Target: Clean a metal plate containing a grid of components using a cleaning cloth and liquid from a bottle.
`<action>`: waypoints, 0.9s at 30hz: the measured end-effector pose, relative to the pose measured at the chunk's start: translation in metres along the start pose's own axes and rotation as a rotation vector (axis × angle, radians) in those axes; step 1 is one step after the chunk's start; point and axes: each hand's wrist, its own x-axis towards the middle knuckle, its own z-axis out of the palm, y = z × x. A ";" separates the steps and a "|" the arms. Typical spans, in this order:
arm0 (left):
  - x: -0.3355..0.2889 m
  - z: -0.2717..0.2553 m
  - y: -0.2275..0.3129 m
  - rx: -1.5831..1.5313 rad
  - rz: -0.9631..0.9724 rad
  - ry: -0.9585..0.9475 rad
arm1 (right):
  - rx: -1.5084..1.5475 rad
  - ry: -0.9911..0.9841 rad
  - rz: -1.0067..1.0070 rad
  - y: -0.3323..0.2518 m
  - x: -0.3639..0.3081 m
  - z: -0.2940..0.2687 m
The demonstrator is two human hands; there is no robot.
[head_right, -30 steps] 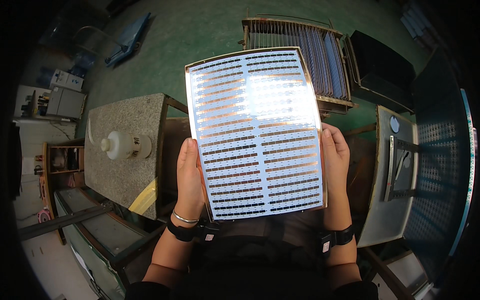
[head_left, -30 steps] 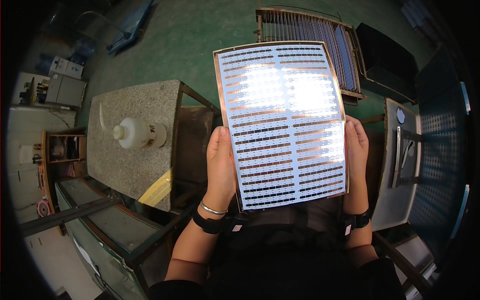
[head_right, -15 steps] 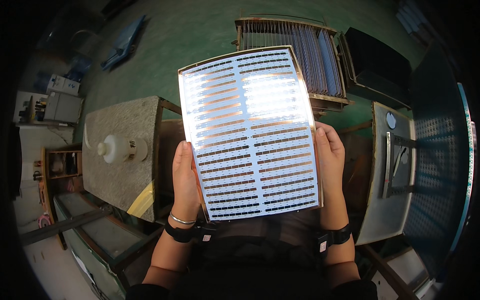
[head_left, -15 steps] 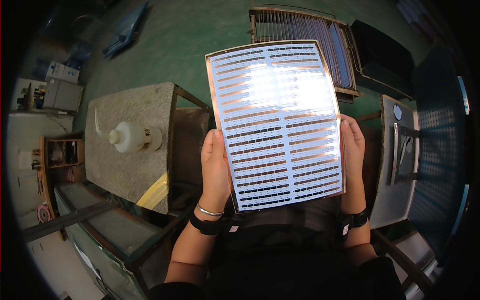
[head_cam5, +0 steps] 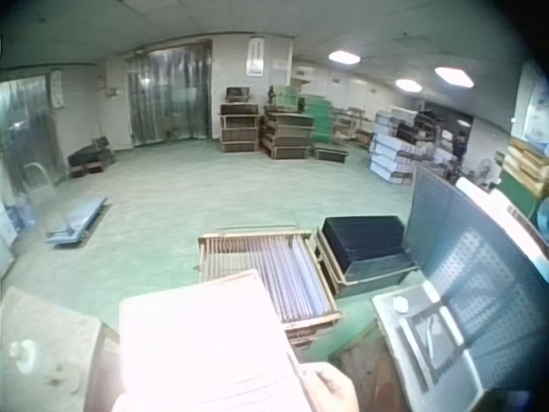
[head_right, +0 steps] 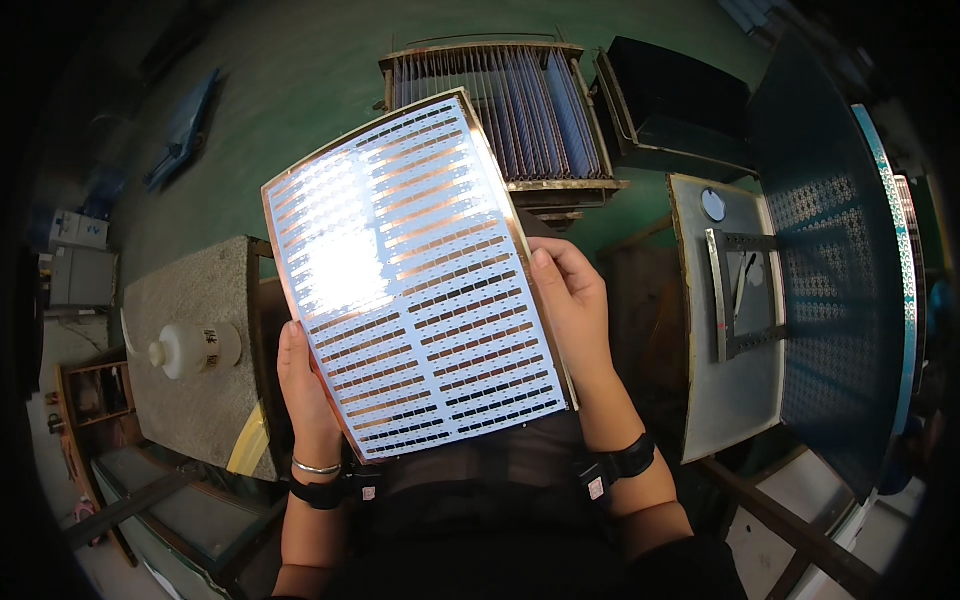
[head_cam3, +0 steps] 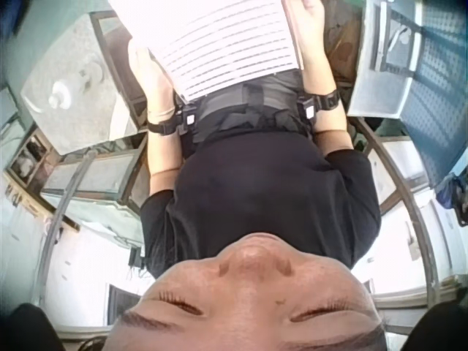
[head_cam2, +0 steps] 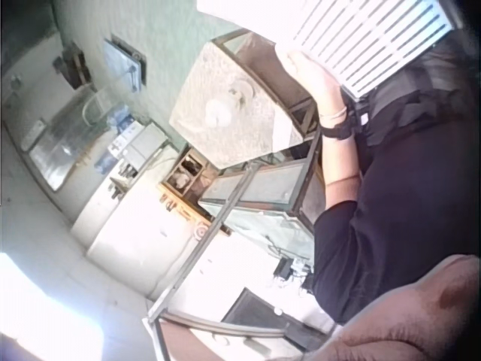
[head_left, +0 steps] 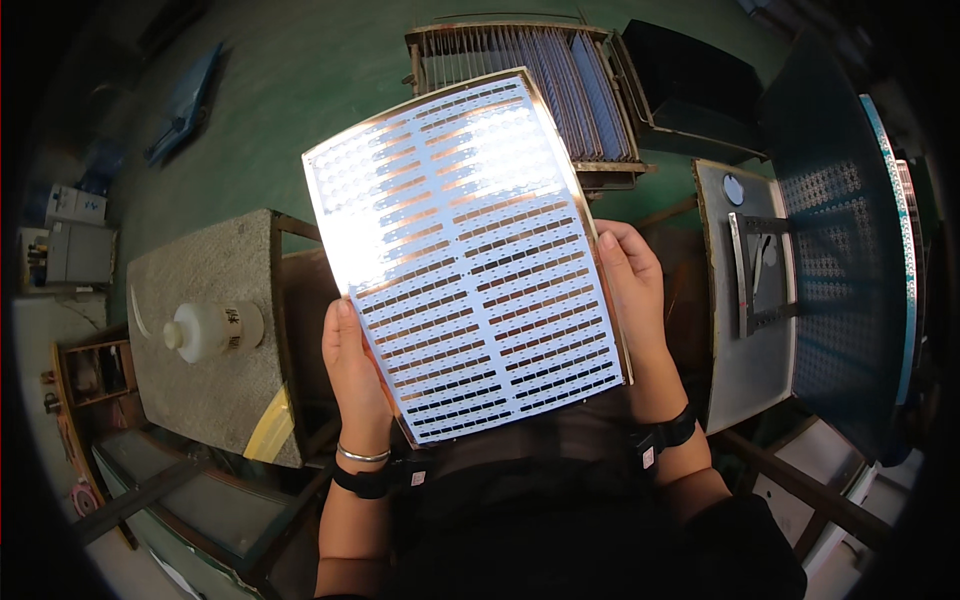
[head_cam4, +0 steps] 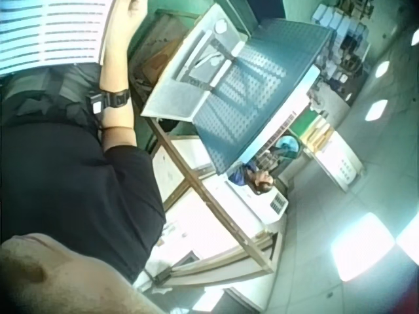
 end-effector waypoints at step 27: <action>-0.012 0.005 0.011 0.047 0.148 -0.010 | -0.143 0.036 -0.121 -0.012 -0.010 -0.001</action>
